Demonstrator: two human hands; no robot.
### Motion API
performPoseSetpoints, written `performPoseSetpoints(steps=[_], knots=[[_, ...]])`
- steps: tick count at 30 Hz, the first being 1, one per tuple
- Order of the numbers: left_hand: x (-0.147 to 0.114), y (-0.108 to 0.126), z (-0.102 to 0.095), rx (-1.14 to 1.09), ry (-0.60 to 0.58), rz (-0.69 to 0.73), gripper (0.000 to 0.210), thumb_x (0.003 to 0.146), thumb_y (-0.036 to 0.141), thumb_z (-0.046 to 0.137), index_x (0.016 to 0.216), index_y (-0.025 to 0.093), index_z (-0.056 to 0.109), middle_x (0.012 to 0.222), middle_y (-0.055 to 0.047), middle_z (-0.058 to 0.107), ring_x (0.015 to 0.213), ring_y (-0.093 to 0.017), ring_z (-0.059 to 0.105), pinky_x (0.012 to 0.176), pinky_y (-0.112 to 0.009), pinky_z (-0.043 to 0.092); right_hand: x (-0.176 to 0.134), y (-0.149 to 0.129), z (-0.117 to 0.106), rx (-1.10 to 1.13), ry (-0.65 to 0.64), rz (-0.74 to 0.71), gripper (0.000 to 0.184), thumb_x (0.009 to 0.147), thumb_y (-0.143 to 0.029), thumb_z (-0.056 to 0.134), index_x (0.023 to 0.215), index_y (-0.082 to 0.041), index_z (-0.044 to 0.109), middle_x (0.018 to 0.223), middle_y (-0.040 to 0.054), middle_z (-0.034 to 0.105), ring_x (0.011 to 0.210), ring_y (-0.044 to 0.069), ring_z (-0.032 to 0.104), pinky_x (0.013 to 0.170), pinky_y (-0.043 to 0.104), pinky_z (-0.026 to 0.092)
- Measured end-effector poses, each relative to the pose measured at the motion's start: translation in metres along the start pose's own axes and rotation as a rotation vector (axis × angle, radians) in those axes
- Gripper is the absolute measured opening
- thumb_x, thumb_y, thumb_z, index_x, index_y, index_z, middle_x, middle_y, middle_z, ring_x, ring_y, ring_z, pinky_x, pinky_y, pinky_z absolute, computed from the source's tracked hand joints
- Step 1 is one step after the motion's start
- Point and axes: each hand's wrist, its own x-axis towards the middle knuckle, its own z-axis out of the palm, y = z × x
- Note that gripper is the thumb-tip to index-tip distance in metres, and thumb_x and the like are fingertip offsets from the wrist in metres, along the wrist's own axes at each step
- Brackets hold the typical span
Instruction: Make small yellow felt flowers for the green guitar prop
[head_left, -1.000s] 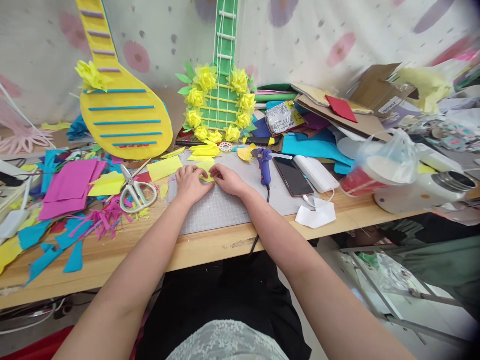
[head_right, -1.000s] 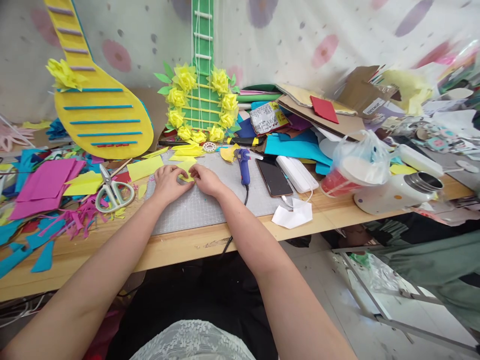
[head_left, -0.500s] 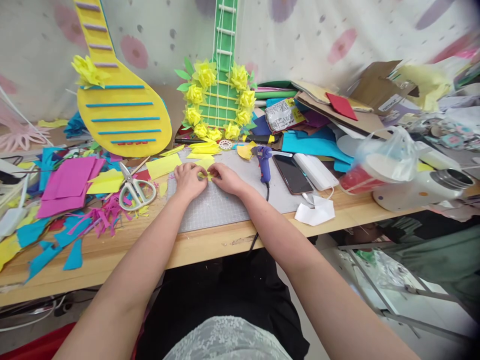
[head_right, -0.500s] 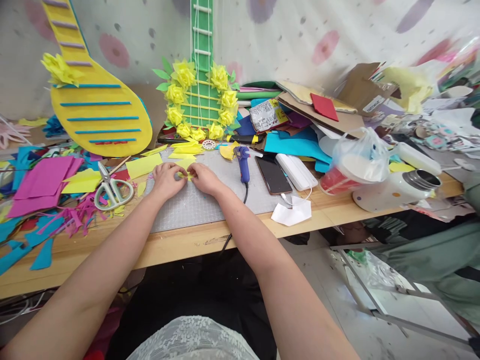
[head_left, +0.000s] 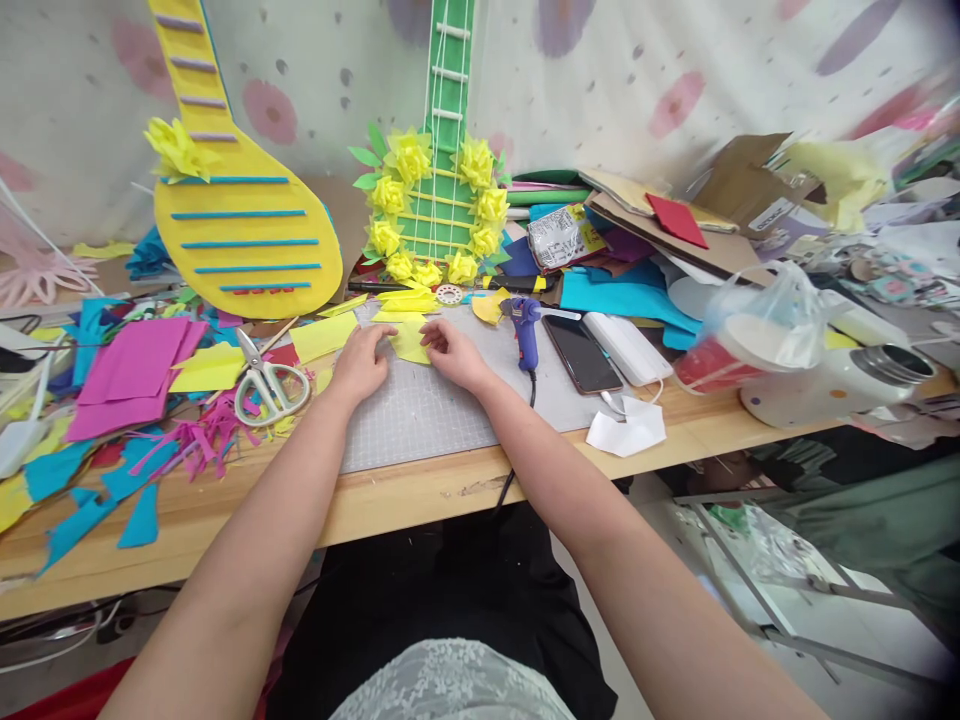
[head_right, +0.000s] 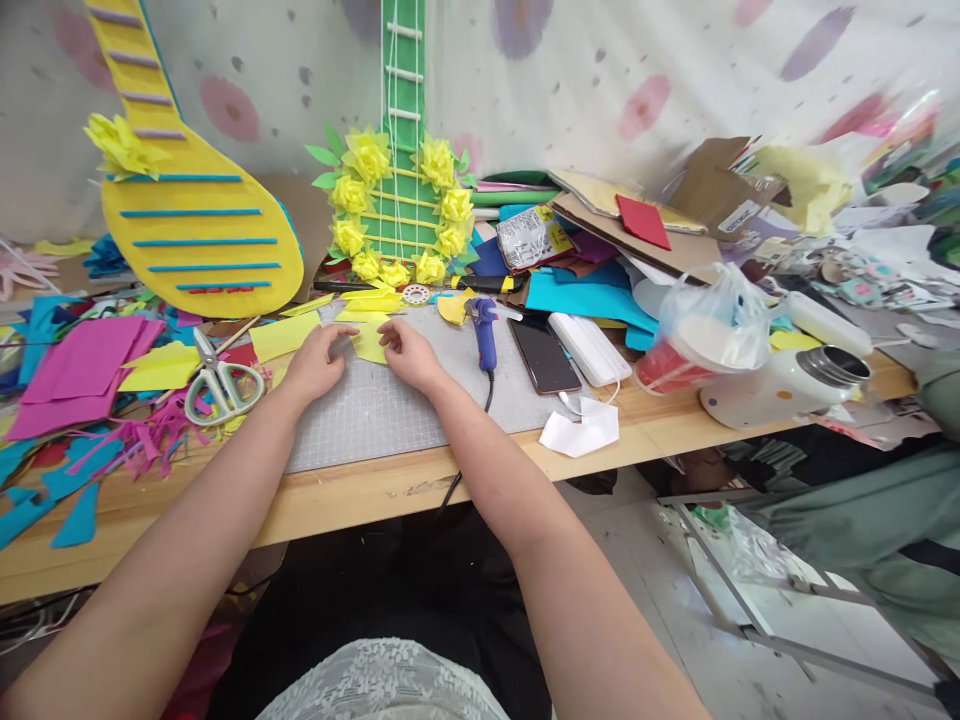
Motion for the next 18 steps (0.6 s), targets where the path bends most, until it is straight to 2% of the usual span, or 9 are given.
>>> performPoseSetpoints(steps=[3, 6, 9, 12, 15, 18], knots=[[-0.001, -0.002, -0.001, -0.011, -0.034, 0.017, 0.043, 0.072, 0.01, 0.047, 0.112, 0.023, 0.052, 0.114, -0.003, 0.061, 0.111, -0.018, 0.053, 0.108, -0.035, 0.028, 0.004, 0.0, -0.006, 0.077, 0.174, 0.057, 0.033, 0.064, -0.006, 0.039, 0.094, -0.018, 0.049, 0.088, 0.0032, 0.06, 0.083, 0.013, 0.057, 0.08, 0.03, 0.047], [-0.001, 0.001, -0.001, 0.039, -0.047, 0.008, 0.036, 0.074, 0.015, 0.049, 0.109, 0.023, 0.052, 0.109, -0.003, 0.065, 0.106, -0.02, 0.056, 0.111, -0.04, 0.021, 0.006, 0.002, -0.012, 0.142, 0.288, 0.126, 0.031, 0.062, -0.006, 0.039, 0.089, -0.019, 0.047, 0.086, 0.0028, 0.059, 0.082, 0.013, 0.057, 0.082, 0.031, 0.046], [-0.002, 0.009, -0.001, 0.107, -0.03, 0.012, 0.034, 0.073, 0.02, 0.052, 0.107, 0.022, 0.056, 0.097, -0.004, 0.068, 0.102, -0.023, 0.056, 0.104, -0.04, 0.03, 0.008, 0.007, -0.016, 0.177, 0.339, 0.203, 0.029, 0.062, -0.007, 0.039, 0.087, -0.019, 0.047, 0.086, 0.0029, 0.058, 0.082, 0.014, 0.057, 0.085, 0.033, 0.045], [-0.005, 0.016, -0.001, 0.123, -0.029, 0.036, 0.032, 0.072, 0.021, 0.05, 0.103, 0.021, 0.06, 0.085, -0.004, 0.067, 0.096, -0.024, 0.057, 0.095, -0.037, 0.037, 0.01, 0.012, -0.017, 0.138, 0.334, 0.236, 0.03, 0.062, -0.008, 0.04, 0.088, -0.019, 0.047, 0.086, 0.0034, 0.058, 0.083, 0.015, 0.057, 0.087, 0.034, 0.045], [-0.005, 0.014, -0.001, 0.048, -0.003, 0.062, 0.042, 0.072, 0.016, 0.045, 0.111, 0.021, 0.058, 0.096, -0.004, 0.068, 0.099, -0.02, 0.058, 0.094, -0.034, 0.04, 0.011, 0.016, -0.017, 0.075, 0.318, 0.223, 0.03, 0.062, -0.009, 0.039, 0.089, -0.019, 0.046, 0.087, 0.0037, 0.058, 0.085, 0.016, 0.057, 0.087, 0.035, 0.045], [-0.004, 0.006, -0.002, 0.02, -0.053, 0.136, 0.049, 0.069, 0.012, 0.044, 0.114, 0.024, 0.059, 0.115, -0.002, 0.065, 0.11, -0.019, 0.055, 0.104, -0.035, 0.033, 0.011, 0.018, -0.017, 0.067, 0.323, 0.223, 0.028, 0.063, -0.009, 0.039, 0.088, -0.02, 0.046, 0.086, 0.0035, 0.058, 0.084, 0.015, 0.057, 0.086, 0.035, 0.045]])
